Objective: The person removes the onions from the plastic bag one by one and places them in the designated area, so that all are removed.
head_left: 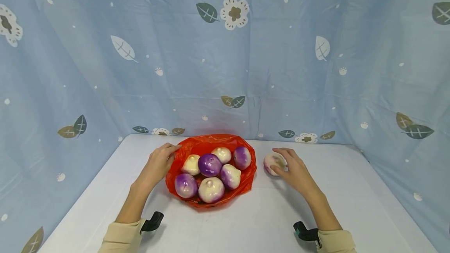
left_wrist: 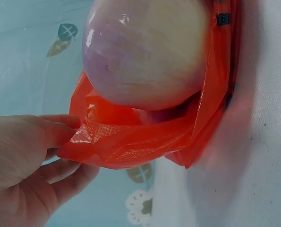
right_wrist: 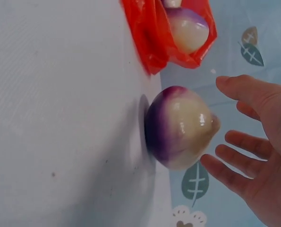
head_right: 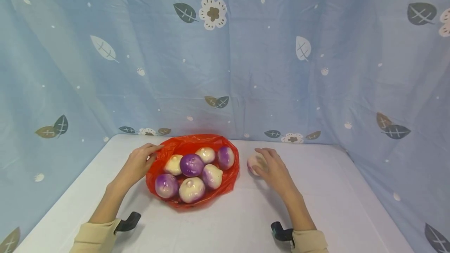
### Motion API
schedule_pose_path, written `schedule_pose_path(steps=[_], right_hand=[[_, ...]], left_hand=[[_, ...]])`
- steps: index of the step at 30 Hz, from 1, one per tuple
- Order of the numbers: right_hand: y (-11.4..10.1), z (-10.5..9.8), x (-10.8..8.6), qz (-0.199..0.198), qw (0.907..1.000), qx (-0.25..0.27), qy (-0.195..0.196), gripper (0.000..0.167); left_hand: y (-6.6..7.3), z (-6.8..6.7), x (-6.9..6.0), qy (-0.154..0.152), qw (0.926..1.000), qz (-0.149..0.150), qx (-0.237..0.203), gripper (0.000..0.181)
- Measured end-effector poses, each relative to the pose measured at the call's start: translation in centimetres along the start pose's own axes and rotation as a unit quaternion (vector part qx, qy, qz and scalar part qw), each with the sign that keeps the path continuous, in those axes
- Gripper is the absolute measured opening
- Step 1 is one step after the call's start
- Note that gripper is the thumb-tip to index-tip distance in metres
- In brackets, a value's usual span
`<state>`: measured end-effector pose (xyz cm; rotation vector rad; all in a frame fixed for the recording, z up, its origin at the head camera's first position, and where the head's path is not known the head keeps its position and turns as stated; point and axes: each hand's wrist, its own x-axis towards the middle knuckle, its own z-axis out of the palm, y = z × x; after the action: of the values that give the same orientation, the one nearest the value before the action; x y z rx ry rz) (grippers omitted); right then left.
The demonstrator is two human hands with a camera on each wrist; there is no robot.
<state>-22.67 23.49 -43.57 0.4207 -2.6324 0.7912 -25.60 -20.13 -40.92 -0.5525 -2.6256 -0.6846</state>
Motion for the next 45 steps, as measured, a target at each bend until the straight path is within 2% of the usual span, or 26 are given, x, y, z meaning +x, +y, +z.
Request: schedule_pose_path(steps=[11, 21, 30, 45], right_hand=[[-1.8, -0.4, 0.6, 0.002, 1.0, 0.003, -0.002, 0.057], [-3.8, -0.5, 1.1, 0.039, 0.9986, 0.016, -0.03, 0.056], [-5.2, 0.3, 1.1, -0.007, 0.9992, 0.022, -0.033, 0.055], [-7.3, 2.3, 1.1, -0.04, 0.9946, 0.068, -0.068, 0.056]], left_hand=[[0.2, -0.1, 0.3, -0.003, 1.0, -0.002, -0.003, 0.034], [0.3, -0.2, 0.2, -0.008, 0.9999, -0.007, -0.003, 0.035], [0.2, -0.2, 0.1, -0.011, 0.9999, -0.008, -0.002, 0.035], [0.2, -0.3, 0.2, -0.009, 0.9999, -0.003, -0.005, 0.036]])
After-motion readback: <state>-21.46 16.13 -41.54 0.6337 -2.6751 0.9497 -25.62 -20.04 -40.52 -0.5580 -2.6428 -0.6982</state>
